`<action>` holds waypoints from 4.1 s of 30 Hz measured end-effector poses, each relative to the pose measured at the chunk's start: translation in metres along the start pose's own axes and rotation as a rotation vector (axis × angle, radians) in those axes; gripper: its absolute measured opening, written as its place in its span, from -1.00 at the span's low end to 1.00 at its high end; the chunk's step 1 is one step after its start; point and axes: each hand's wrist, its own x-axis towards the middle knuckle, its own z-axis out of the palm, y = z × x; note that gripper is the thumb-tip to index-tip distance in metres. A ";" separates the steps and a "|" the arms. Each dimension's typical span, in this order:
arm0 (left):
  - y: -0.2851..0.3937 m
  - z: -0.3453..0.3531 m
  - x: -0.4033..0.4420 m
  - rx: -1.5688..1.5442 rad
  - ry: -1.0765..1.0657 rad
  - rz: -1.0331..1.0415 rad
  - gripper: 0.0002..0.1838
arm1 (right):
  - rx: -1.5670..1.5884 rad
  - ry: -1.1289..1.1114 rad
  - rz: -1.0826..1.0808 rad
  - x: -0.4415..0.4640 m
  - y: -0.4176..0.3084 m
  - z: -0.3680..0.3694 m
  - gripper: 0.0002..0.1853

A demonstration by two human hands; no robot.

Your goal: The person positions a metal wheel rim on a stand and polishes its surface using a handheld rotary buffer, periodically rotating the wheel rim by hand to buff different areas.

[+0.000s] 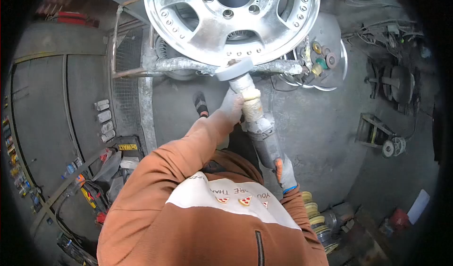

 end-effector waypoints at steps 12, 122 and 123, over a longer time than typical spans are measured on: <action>0.003 -0.039 -0.009 -0.044 0.032 0.058 -0.75 | -0.176 -0.060 -0.045 0.013 -0.016 0.024 -0.25; -0.070 0.158 0.100 -0.397 0.051 0.279 -0.81 | -0.553 -0.074 0.057 0.065 -0.157 -0.281 -0.44; -0.070 0.164 0.099 -0.408 0.045 0.279 -0.81 | -0.563 -0.067 0.057 0.058 -0.166 -0.283 -0.44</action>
